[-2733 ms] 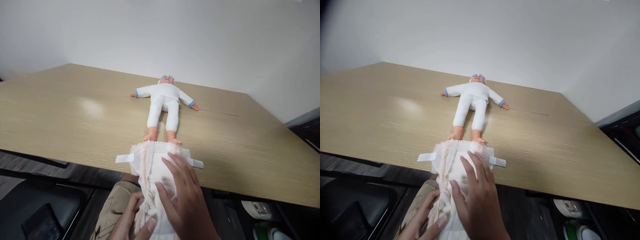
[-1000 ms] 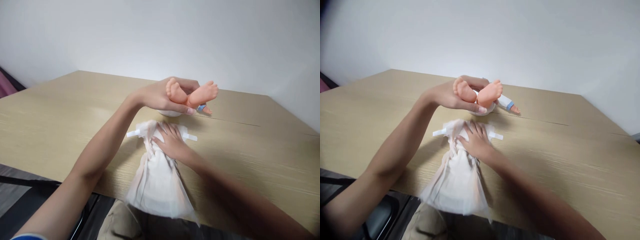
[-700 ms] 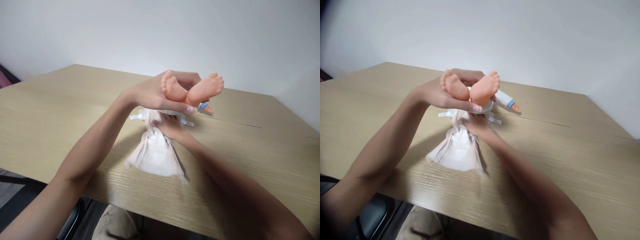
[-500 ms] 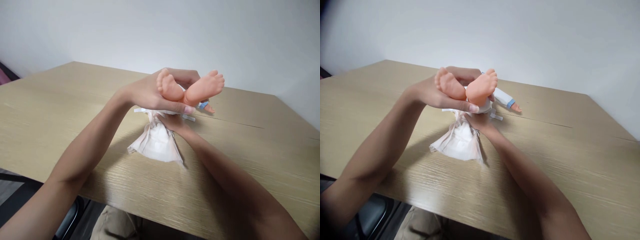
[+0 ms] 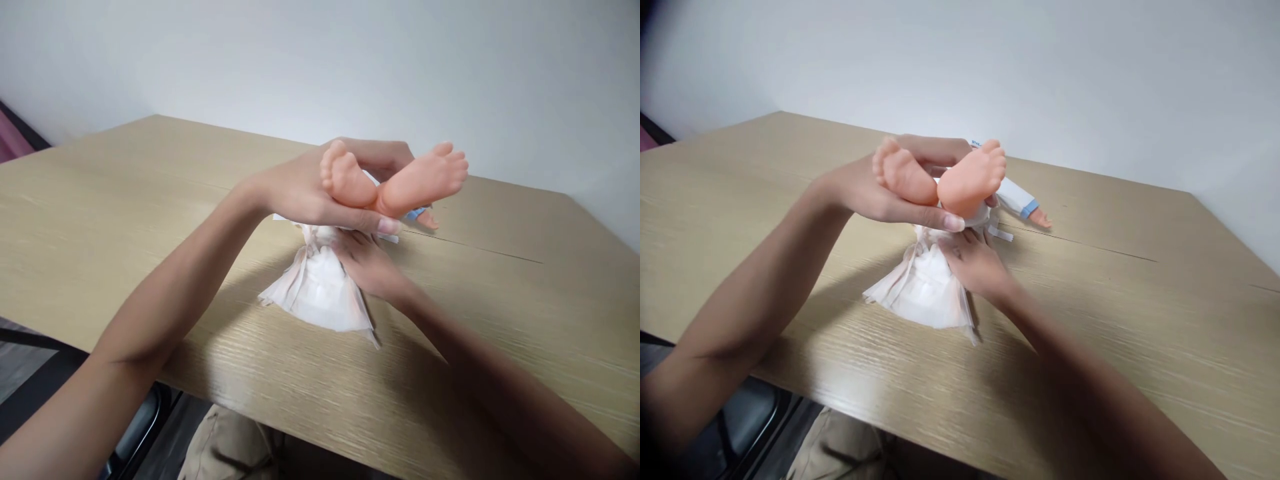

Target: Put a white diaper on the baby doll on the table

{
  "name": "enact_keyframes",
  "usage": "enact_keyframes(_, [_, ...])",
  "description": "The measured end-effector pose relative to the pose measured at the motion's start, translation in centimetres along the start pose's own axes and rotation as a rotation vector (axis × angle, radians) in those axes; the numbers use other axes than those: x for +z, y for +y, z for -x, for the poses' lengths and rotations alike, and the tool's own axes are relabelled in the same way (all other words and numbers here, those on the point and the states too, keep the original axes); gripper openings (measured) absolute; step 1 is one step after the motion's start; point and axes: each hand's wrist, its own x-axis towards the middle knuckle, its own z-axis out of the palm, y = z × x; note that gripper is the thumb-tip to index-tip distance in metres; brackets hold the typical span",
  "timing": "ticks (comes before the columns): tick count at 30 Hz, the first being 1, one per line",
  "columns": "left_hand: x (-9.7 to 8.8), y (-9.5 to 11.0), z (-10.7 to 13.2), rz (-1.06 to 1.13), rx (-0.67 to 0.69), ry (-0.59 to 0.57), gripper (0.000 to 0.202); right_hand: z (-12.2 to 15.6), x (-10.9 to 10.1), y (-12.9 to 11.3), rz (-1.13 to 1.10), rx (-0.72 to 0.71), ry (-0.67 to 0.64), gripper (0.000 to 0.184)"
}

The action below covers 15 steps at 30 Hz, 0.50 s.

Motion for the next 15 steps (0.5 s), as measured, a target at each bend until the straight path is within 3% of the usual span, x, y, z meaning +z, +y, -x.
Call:
enact_keyframes(4, [0.4, 0.1, 0.1, 0.014, 0.020, 0.005, 0.038, 2.7, 0.5, -1.3, 0.009, 0.023, -0.009, 0.066])
enact_keyframes(10, [1.2, -0.3, 0.6, -0.016, 0.049, 0.072, 0.045, 1.2, 1.7, -1.5, 0.022, 0.090, 0.045, 0.062])
enact_keyframes(15, [1.7, -0.4, 1.5, -0.020, -0.001, 0.046, 0.038, 2.2, -0.3, -1.6, 0.010, 0.104, 0.135, 0.053])
